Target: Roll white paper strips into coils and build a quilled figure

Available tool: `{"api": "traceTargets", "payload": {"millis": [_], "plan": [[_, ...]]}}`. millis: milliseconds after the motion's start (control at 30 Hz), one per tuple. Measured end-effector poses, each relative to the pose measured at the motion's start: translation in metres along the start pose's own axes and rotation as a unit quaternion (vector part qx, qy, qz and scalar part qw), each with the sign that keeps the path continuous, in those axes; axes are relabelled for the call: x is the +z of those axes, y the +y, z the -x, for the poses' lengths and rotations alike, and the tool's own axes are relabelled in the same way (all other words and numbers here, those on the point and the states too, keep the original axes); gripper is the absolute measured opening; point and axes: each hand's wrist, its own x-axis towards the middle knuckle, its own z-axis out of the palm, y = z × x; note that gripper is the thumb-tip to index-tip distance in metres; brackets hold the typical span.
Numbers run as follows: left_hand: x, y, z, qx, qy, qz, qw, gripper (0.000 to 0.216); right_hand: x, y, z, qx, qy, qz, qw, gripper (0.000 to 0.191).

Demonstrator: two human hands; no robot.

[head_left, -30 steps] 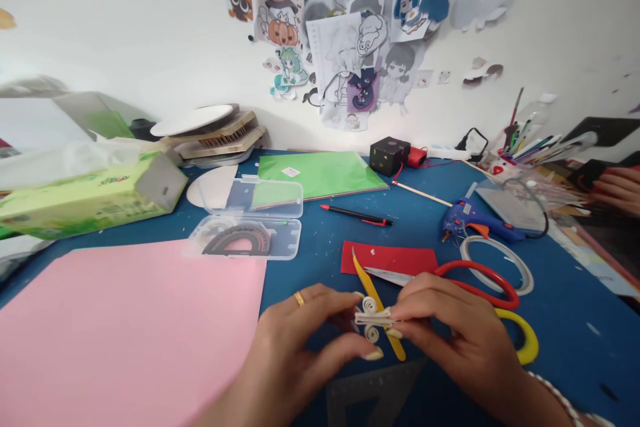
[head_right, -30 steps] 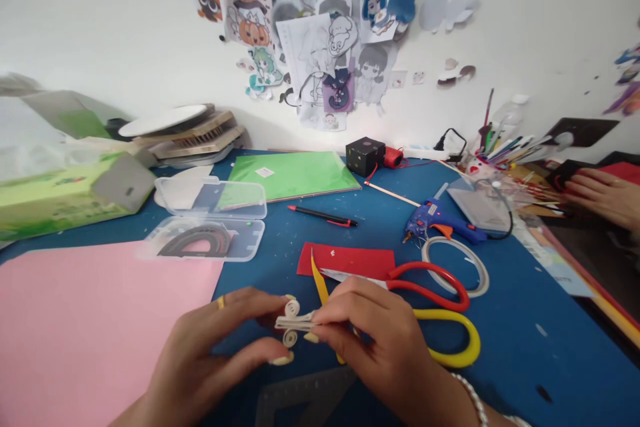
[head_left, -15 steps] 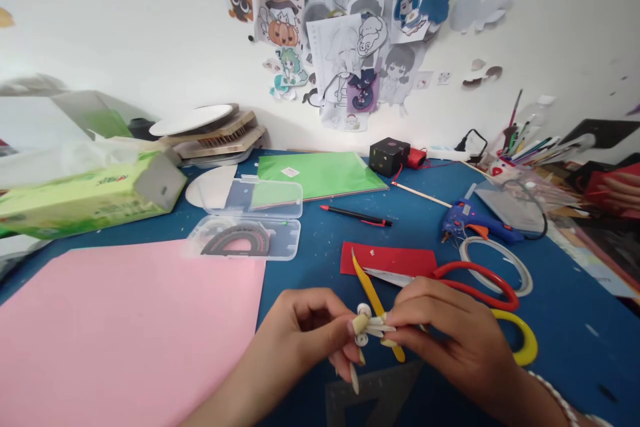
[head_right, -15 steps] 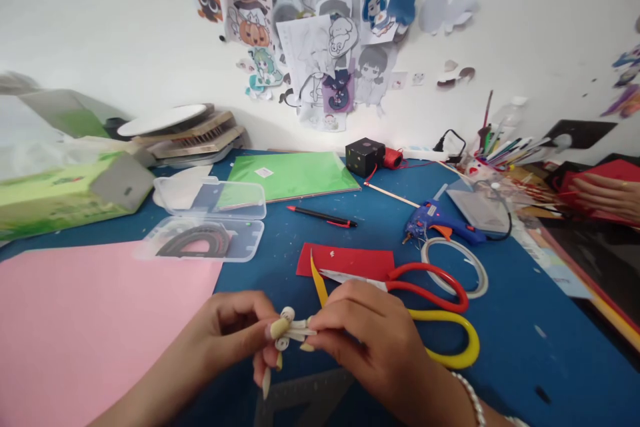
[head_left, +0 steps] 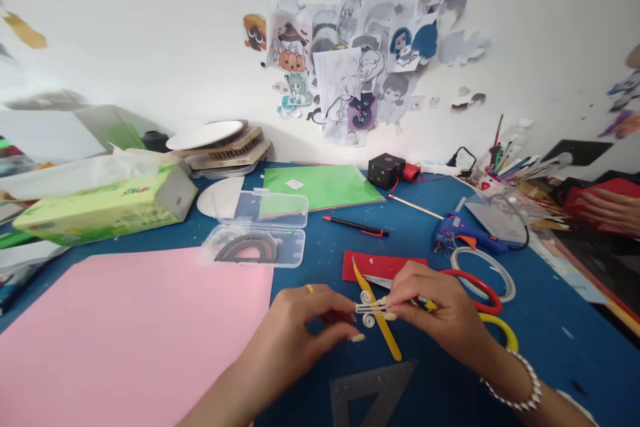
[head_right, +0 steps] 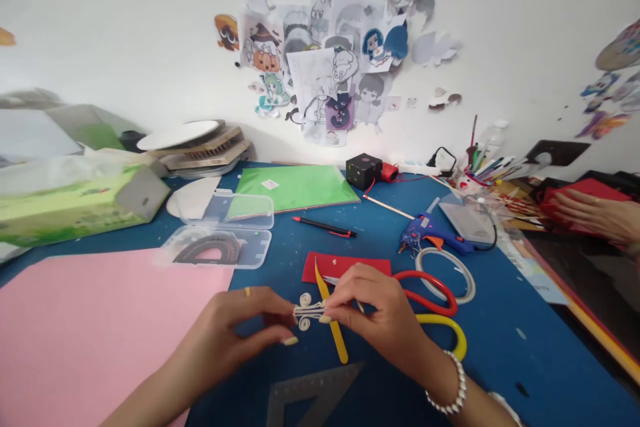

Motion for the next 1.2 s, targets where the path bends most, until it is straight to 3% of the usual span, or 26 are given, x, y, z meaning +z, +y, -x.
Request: {"api": "traceTargets", "payload": {"millis": [200,500,900,1067,1200], "plan": [[0.003,-0.006,0.005,0.113,0.041,-0.090,0.989,0.011,0.004,-0.003,0.003,-0.020,0.010,0.005,1.000,0.002],[0.000,-0.003,0.004,0.181,0.040,-0.126,0.975,0.016,0.000,-0.005,0.004,-0.039,0.002,0.012,0.999,0.002],[0.003,-0.003,0.004,0.196,0.016,-0.142,0.970,0.017,0.000,-0.008,0.004,-0.041,-0.008,0.043,0.998,0.004],[0.003,-0.004,0.004,0.201,0.016,-0.145,0.969,0.015,0.002,-0.010,0.006,-0.034,-0.009,0.068,0.997,0.023],[0.004,-0.003,0.004,0.210,0.008,-0.140,0.968,0.017,0.004,-0.011,0.006,-0.060,-0.005,0.073,0.996,0.008]]}}
